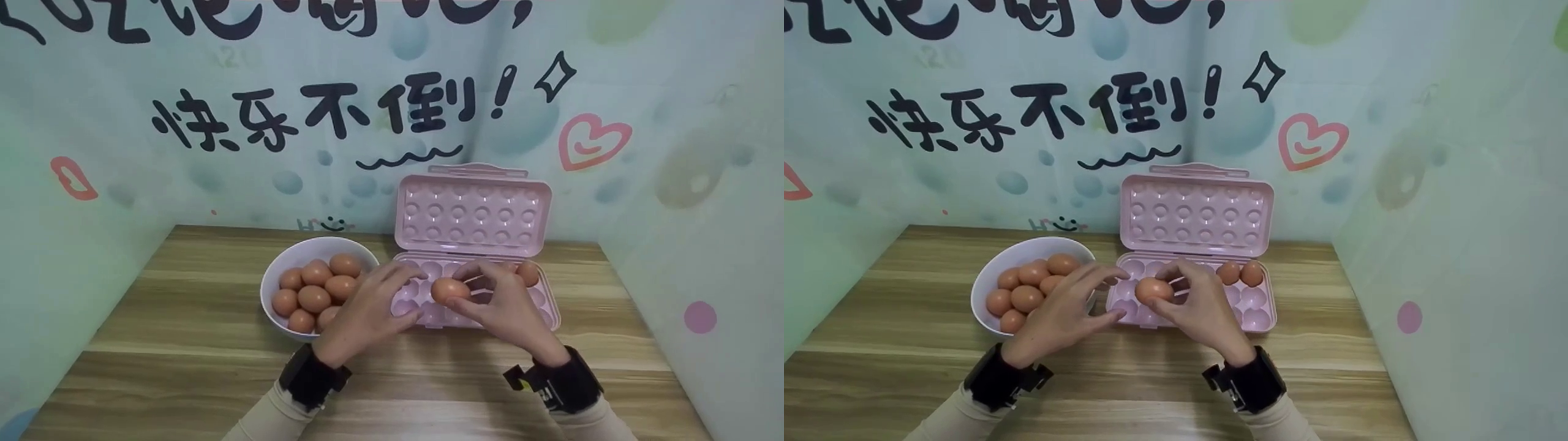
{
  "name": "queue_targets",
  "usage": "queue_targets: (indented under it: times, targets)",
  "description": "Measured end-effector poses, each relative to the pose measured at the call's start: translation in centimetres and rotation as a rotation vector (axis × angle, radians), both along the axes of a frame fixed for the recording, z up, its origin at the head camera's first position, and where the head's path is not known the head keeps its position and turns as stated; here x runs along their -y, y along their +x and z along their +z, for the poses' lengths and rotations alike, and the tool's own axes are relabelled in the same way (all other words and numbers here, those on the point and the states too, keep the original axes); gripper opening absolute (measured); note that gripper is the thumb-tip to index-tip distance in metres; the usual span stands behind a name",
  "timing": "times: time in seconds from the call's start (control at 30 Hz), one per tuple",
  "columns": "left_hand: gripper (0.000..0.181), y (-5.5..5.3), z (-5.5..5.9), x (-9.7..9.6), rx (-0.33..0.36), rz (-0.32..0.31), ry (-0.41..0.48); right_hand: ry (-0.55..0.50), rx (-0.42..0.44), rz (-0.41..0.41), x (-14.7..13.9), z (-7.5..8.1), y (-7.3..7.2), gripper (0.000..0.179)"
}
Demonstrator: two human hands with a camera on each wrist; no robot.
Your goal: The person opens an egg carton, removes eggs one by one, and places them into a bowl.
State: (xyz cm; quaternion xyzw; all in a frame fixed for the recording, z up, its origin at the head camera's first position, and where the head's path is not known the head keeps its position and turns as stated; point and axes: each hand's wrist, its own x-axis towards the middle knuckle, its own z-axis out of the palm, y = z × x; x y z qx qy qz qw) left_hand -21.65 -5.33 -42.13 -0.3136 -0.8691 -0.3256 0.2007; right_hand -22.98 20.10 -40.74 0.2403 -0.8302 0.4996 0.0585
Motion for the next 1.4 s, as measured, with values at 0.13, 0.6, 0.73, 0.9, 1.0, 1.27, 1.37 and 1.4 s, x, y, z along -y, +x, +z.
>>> queue_targets:
  times: [0.13,0.6,0.73,0.9,1.0,1.27,1.37,1.4]
  targets:
    - [0.045,0.0,-0.1,-0.3,-0.024,-0.028,0.017,0.003,0.030,0.025,0.5,-0.3,0.4,0.034]
    - [0.042,0.3,-0.4,-1.0,-0.068,-0.098,-0.002,-0.030,0.102,0.074,1.5,-0.9,1.1,0.036]
    - [0.041,0.4,-0.6,-1.2,-0.084,-0.110,0.017,-0.042,0.105,0.088,1.6,-0.9,1.2,0.036]
    - [0.040,0.4,-0.4,-1.0,-0.064,-0.109,0.008,-0.045,0.093,0.120,1.5,-0.8,1.2,0.035]
    - [0.040,0.3,0.0,-0.4,-0.029,-0.115,0.003,-0.054,0.084,0.144,1.1,-0.6,1.1,0.033]
    - [0.039,-0.7,2.1,4.3,0.024,0.008,0.003,-0.035,0.030,0.045,-0.9,0.8,0.3,0.029]
    - [0.041,-1.1,2.8,6.7,0.041,0.075,0.002,-0.034,0.010,0.002,-1.9,1.3,-0.2,0.029]
    - [0.043,-1.2,2.9,7.4,0.054,0.102,-0.005,-0.036,0.007,-0.009,-2.2,1.5,-0.3,0.029]
